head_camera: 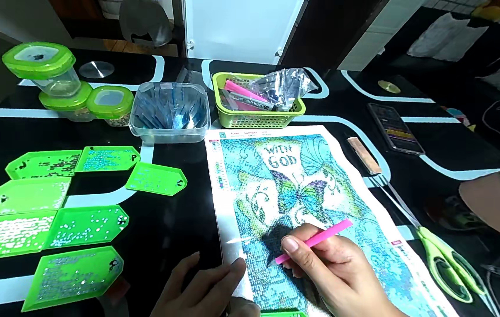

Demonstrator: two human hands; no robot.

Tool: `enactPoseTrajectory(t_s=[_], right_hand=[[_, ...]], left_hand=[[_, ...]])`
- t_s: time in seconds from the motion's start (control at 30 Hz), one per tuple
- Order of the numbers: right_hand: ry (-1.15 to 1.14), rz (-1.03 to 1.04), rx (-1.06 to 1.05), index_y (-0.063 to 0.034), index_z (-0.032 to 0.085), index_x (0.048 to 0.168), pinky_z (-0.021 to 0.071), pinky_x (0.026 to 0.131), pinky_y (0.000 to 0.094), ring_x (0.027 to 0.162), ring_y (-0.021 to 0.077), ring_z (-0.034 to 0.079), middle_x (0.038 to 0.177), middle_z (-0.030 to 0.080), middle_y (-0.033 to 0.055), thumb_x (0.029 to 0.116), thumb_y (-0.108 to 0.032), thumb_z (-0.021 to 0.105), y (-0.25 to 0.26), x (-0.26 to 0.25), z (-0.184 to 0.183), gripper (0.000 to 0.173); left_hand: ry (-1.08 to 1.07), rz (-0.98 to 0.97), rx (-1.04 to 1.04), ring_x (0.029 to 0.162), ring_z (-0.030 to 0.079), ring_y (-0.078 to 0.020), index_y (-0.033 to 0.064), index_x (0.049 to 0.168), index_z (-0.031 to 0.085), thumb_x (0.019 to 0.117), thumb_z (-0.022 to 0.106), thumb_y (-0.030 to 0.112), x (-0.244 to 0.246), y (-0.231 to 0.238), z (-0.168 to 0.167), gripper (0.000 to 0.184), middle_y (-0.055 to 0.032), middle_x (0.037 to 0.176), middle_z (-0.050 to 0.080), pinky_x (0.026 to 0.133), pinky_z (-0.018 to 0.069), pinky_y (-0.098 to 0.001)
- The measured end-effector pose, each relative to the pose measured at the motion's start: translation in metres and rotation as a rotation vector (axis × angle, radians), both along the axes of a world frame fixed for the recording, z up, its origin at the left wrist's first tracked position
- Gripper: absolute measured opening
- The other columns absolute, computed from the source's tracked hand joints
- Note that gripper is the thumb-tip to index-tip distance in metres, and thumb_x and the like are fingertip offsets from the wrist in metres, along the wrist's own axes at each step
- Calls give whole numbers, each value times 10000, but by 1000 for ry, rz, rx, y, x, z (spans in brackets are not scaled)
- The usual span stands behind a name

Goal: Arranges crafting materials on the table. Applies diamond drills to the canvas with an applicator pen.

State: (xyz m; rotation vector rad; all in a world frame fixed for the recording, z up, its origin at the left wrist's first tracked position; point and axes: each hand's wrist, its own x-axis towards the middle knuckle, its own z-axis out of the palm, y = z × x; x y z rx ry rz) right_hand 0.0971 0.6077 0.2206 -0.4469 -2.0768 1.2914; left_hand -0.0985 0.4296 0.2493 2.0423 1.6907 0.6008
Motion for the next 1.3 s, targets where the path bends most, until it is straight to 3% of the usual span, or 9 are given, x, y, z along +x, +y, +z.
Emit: enactPoseTrajectory(t_s=[0.33,0.43,0.53,0.67,0.83,1.3], right_hand=[[-78,19,283,-28,632,982,520,646,145,715,30,624,828,652,66,1088,-237,533,-6,2,9,254],[-141,91,295,-33,670,992,530,695,155,772,40,647,868,688,67,1081,-248,550,-3,7,19,262],[-160,120,177,-37,723,1017,564,720,162,809,14,678,916,738,40,1070,-247,578,-1,15,27,260],[-66,85,-32,-39,649,993,568,660,183,739,12,665,828,691,33,1093,-220,523,-20,24,29,243],[-67,65,77,-23,598,905,502,640,171,688,38,602,740,600,63,1097,-230,509,-29,30,20,296],[-23,44,131,-37,577,866,484,632,165,671,32,584,713,577,49,1091,-210,511,-25,32,13,292]], left_hand=[[4,6,7,1306,586,-318,188,1222,746,928,683,506,1,0,0,439,-136,1476,588,1146,269,-601],[17,4,8,1310,585,-316,196,1226,741,936,671,503,1,0,0,428,-131,1481,585,1141,270,-605],[23,8,20,1311,584,-308,204,1229,740,937,671,499,2,-1,-1,420,-122,1478,589,1141,272,-602],[24,11,38,1304,590,-302,203,1218,742,930,679,501,1,0,-1,418,-120,1470,597,1140,275,-594],[32,21,58,1299,596,-300,214,1205,746,925,685,488,2,-1,-3,396,-115,1457,609,1138,280,-596],[47,19,73,1291,602,-295,215,1206,742,929,674,500,2,-1,-5,403,-112,1456,610,1138,278,-591]])
